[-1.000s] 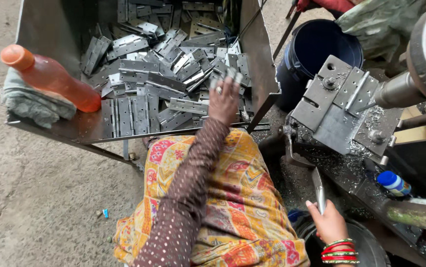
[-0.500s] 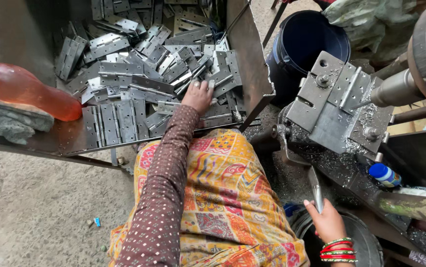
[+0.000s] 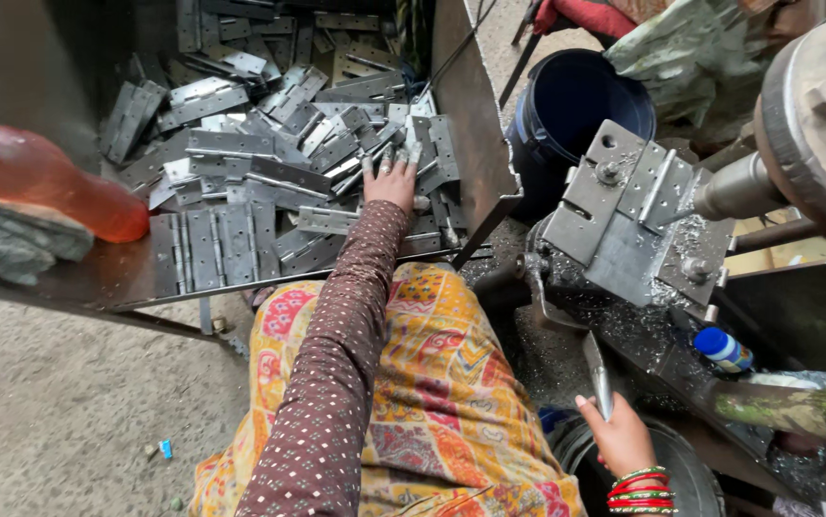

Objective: The person sits at a manual press machine and repeatedly picks up metal hinge blanks from a nearby bin. They place each blank into the press, operate the lever to stamp or shape it, then remove the finished piece and return it to the bin. The process is repeated continuously.

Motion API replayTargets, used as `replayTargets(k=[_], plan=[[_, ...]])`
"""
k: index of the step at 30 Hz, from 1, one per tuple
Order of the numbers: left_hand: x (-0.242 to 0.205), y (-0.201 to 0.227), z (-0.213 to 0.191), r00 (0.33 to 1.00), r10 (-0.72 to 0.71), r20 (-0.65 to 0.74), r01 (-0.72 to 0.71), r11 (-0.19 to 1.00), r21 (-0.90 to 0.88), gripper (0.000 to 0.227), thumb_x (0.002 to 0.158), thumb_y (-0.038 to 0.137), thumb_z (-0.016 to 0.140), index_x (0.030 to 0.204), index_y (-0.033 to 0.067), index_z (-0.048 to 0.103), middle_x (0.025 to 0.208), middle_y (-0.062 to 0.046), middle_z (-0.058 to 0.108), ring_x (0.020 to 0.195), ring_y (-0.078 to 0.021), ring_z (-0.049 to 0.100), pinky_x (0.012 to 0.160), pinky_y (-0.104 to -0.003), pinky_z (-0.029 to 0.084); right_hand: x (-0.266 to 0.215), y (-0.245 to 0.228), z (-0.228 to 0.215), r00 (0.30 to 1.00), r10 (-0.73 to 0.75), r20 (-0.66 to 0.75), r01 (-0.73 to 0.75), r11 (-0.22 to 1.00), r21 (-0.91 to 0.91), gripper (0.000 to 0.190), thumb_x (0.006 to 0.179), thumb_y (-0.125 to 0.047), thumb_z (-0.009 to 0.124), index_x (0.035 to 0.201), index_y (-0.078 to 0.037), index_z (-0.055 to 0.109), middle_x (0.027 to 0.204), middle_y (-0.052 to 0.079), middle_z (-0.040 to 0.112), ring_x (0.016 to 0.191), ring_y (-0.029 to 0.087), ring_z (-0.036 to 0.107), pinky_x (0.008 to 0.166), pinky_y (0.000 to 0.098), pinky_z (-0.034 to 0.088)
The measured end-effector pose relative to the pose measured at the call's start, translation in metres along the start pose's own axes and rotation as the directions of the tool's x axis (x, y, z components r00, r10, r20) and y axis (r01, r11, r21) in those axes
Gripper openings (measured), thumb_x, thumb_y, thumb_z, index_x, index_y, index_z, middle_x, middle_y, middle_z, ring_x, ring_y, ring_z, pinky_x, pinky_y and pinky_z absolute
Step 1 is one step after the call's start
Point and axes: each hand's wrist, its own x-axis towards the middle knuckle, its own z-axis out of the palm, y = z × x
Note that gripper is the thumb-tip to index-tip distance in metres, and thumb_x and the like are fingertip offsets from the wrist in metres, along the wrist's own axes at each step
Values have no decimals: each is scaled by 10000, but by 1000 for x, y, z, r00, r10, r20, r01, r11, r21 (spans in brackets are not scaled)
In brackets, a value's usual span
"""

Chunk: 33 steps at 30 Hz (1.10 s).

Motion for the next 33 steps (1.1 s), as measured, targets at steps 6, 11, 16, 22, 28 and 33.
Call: replayTargets(k=[6, 11, 16, 22, 28, 33], plan=[[30, -3, 12, 999, -47, 10, 48, 989, -137, 758, 735, 194, 801, 1402, 130, 447, 1274, -108, 563, 1195, -295, 569, 1073, -540, 357, 1, 4, 2, 999, -27, -31, 28, 999, 28, 391, 867, -421, 703, 991, -52, 675, 498, 54, 517, 354, 176, 519, 380, 338, 425], [17, -8, 33, 983, 73, -171, -87, 993, -80, 616, 915, 8, 666, 1477, 152, 460, 1130, -119, 630, 878, -308, 685, 779, -460, 545, 1, 0, 1, 1000, -6, -17, 7, 1000, 25, 391, 865, -425, 696, 988, -56, 660, 507, 61, 528, 367, 198, 529, 398, 361, 434], [-37, 4, -8, 952, 33, -305, -95, 977, -192, 675, 891, 161, 763, 1481, 279, 456, 1049, -112, 640, 834, -314, 672, 691, -460, 545, 3, 12, 5, 996, -64, -63, 66, 998, 24, 394, 859, -438, 703, 975, -64, 660, 553, 78, 603, 403, 210, 574, 438, 375, 469], [-89, 68, -119, 874, -106, -474, -252, 736, -629, 903, 877, 209, 828, 1603, 209, 291, 1185, -129, 648, 960, -271, 701, 802, -372, 605, 19, 30, 14, 956, -252, -149, 223, 957, -186, 460, 867, -508, 693, 971, -61, 666, 766, 171, 707, 741, 353, 692, 670, 447, 536], [-90, 185, -159, 966, 78, -246, -224, 728, -648, 777, 916, 292, 760, 1543, 146, 325, 1427, -180, 518, 1057, -291, 695, 891, -389, 609, 24, 31, 13, 978, -193, -76, 180, 972, -151, 492, 844, -539, 664, 974, -65, 642, 815, 193, 727, 791, 392, 732, 732, 481, 553], [-90, 236, -126, 929, 362, -81, -354, 930, 99, 772, 886, 551, 558, 1502, 115, 397, 1544, -134, 386, 1431, -321, 374, 1173, -585, 234, 25, 31, 15, 960, -263, -95, 237, 946, -221, 557, 872, -546, 673, 969, -4, 592, 816, 242, 695, 819, 439, 697, 758, 509, 548]])
